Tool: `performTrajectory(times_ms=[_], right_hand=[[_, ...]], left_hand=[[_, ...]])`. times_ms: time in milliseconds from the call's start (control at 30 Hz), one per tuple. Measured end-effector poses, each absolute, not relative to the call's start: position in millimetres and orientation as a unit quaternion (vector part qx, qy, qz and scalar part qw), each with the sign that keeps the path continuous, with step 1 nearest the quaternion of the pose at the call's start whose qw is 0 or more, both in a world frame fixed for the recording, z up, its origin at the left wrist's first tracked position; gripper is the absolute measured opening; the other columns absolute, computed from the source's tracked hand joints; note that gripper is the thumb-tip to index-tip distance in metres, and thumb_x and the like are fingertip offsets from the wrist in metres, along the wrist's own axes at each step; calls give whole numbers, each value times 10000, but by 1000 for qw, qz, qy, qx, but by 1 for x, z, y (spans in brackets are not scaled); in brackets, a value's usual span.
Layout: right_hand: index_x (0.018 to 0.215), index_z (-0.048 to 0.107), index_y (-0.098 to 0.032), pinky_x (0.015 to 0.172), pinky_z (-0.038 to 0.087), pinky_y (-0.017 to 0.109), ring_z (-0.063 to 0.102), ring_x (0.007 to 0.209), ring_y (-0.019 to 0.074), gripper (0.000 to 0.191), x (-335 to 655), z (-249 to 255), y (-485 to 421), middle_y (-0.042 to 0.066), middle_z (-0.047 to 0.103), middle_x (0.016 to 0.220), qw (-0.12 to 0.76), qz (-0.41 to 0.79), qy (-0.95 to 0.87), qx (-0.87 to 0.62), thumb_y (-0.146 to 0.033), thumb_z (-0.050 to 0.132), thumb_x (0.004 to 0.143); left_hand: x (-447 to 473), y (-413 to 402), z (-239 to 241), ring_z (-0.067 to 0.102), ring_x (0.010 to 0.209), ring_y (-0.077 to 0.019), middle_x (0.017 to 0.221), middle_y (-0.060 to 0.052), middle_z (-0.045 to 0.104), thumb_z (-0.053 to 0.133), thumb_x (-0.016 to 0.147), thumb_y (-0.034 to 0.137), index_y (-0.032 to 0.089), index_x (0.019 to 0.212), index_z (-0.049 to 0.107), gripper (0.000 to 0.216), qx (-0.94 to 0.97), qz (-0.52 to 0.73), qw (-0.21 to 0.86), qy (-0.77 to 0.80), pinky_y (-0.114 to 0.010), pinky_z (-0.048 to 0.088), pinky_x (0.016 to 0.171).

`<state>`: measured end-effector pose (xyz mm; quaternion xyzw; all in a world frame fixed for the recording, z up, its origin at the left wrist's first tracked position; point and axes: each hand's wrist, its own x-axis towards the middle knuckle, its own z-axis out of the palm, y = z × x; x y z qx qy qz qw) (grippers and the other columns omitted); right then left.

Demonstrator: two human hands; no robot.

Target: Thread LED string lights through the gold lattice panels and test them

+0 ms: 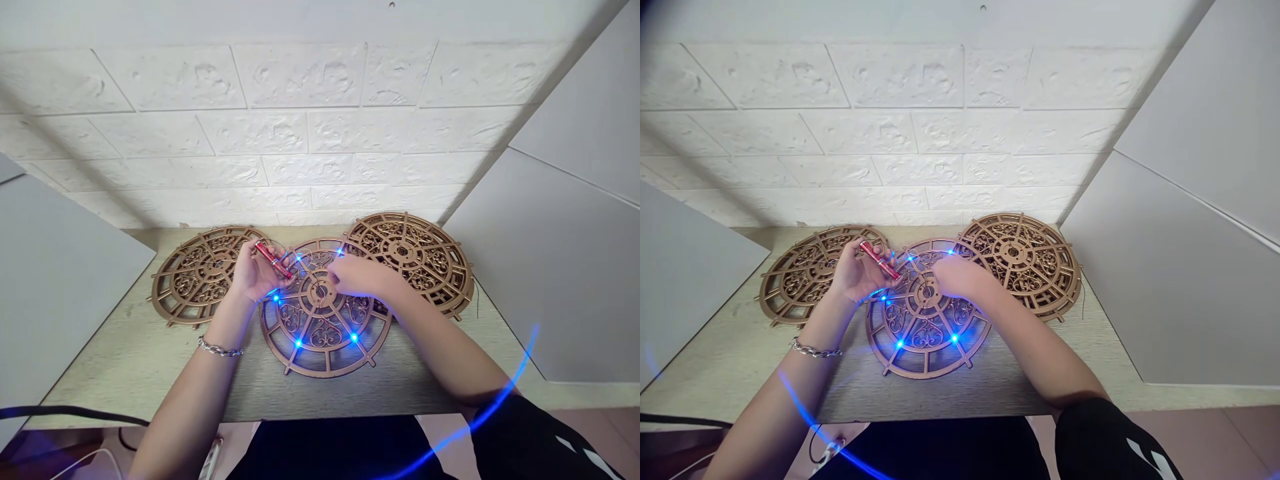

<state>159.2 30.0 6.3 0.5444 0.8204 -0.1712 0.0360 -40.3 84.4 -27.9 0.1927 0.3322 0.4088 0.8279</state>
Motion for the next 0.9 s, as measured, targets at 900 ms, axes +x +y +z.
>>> performTrajectory(times_ms=[900], right_hand=[[820,648,-117,650,478,293,620,840,232,148,121,-21,25,97,652,854,0,-93,865,493,-168,510,813]], left_hand=[[-50,86,-21,599,661,-221,751,-70,597,349,804,430,153,566,469,385,185,444,814,326,-467,508,572]])
